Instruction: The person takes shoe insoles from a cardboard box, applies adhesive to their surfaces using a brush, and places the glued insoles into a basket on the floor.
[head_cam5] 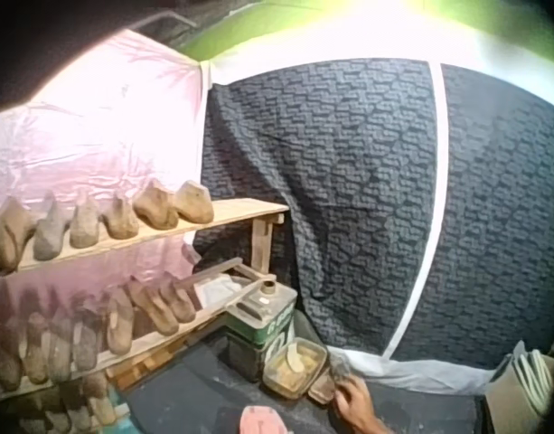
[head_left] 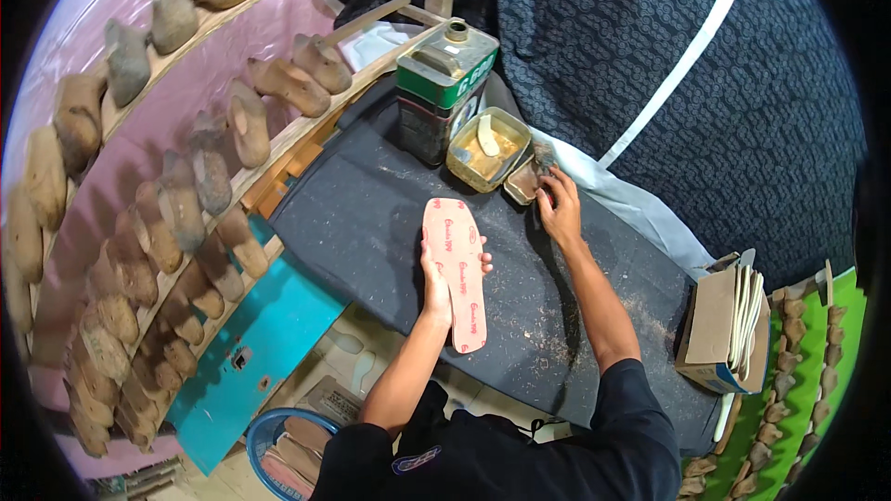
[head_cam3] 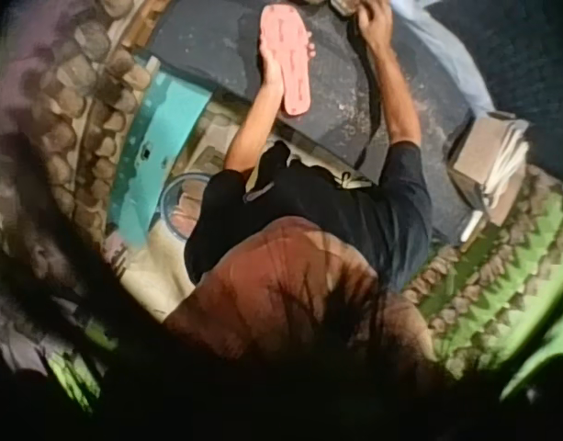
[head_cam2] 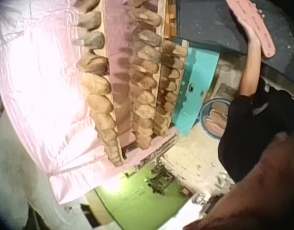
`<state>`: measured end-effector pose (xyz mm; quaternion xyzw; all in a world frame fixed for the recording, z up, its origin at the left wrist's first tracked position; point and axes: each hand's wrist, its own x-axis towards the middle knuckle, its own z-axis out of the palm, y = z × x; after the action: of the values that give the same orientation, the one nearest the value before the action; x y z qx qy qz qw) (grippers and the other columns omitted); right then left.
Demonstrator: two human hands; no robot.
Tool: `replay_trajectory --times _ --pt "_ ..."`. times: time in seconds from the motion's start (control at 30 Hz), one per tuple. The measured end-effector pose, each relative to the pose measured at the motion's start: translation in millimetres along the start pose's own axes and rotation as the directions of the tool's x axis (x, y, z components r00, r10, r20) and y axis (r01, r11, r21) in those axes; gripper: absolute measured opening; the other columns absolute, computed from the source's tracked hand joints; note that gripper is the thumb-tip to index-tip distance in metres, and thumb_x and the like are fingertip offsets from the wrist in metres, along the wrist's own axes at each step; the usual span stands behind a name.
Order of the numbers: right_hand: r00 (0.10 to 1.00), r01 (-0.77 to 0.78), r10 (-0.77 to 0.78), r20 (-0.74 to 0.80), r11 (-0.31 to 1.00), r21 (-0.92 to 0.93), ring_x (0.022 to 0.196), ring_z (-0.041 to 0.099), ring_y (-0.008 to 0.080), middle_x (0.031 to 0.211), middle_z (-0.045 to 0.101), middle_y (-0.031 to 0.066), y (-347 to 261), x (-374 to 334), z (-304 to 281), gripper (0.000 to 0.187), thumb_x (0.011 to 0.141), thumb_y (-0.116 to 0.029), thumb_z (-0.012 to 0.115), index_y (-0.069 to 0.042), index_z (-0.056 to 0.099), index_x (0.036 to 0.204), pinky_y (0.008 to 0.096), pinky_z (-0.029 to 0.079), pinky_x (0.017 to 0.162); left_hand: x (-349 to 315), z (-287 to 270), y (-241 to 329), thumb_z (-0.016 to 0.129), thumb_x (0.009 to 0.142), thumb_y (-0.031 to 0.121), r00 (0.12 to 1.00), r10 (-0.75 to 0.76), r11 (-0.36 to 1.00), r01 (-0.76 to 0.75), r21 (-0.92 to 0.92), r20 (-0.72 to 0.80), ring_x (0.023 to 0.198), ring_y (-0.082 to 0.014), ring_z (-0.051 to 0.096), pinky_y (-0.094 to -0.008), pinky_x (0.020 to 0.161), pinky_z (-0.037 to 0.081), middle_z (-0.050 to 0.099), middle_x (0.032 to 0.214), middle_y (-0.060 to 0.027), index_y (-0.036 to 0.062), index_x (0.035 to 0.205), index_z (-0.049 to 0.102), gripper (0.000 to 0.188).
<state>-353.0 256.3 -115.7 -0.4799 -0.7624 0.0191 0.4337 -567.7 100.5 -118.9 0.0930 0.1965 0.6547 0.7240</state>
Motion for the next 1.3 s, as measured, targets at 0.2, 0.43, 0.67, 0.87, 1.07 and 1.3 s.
replay_trajectory --times 0.2,0.43,0.67,0.87,1.07,1.3 --pt "0.998 -0.01 0.018 -0.06 0.991 0.135 0.112 0.058 0.0312 0.122 0.06 0.0168 -77.0 -12.5 -26.9 0.023 0.085 -0.003 0.063 -0.001 0.066 0.108 0.0387 0.048 0.092 -29.9 9.2 6.2 0.023 0.094 0.071 0.994 0.092 0.994 -0.096 0.057 0.063 0.097 -0.0258 0.063 -0.038 0.086 0.053 0.059 0.121 -0.0152 0.0017 0.139 0.041 0.085" --pt "0.94 -0.19 -0.073 0.334 0.701 0.687 0.1 0.061 0.0174 0.114 0.059 0.0091 -211.8 -83.5 -26.9 0.026 0.089 -0.002 0.059 -0.001 0.061 0.115 0.0293 0.052 0.083 -102.2 -2.7 20.8 0.022 0.096 0.069 0.937 0.349 0.935 -0.345 0.083 -0.029 0.112 -0.0232 0.058 -0.0367 0.094 0.049 0.057 0.128 -0.0111 0.0069 0.142 0.041 0.079" --pt "0.764 -0.323 -0.239 0.599 0.662 0.677 0.076 0.064 0.0131 0.106 0.061 0.0101 -284.9 -187.7 -48.7 0.047 0.085 -0.001 0.066 -0.001 0.049 0.13 0.0257 0.054 0.067 -211.6 -45.7 14.5 0.026 0.093 0.071 0.831 0.527 0.85 -0.51 0.133 -0.179 0.111 -0.03 0.058 -0.0515 0.087 0.055 0.053 0.13 -0.0138 0.007 0.143 0.037 0.082" --pt "0.568 -0.494 -0.292 0.769 0.627 0.603 0.072 0.062 0.0101 0.083 0.061 0.004 -306.5 -269.0 -51.8 0.05 0.085 -0.002 0.07 -0.001 0.048 0.13 0.024 0.051 0.063 -302.2 -87.3 -19.3 0.029 0.099 0.059 0.689 0.643 0.763 -0.614 0.203 -0.334 0.102 -0.0259 0.065 -0.0395 0.095 0.052 0.055 0.129 -0.0169 0.0036 0.142 0.038 0.07" --pt "0.389 -0.512 -0.375 0.841 0.671 0.536 0.066 0.058 0.007 0.077 0.06 0.0014 -316.6 -333.3 -52.5 0.042 0.085 -0.005 0.071 0.001 0.053 0.123 0.022 0.049 0.059 -391.8 -130.2 -35.8 0.057 0.096 0.023 0.51 0.759 0.64 -0.473 0.605 -0.404 0.088 -0.0108 0.062 -0.0277 0.075 0.05 0.066 0.1 -0.0036 0.0019 0.113 0.062 0.028" --pt "0.188 -0.407 -0.42 0.888 0.789 0.46 0.064 0.059 0.0109 0.074 0.062 0.0053 -345.9 -398.5 -22.2 0.043 0.084 -0.012 0.072 -0.001 0.054 0.121 0.0264 0.047 0.057 -479.4 -192.8 -55.4 0.062 0.092 0.017 0.445 0.711 0.695 -0.325 0.642 -0.544 0.077 -0.0099 0.063 -0.0256 0.065 0.051 0.067 0.092 -0.0022 0.0058 0.107 0.065 0.019"
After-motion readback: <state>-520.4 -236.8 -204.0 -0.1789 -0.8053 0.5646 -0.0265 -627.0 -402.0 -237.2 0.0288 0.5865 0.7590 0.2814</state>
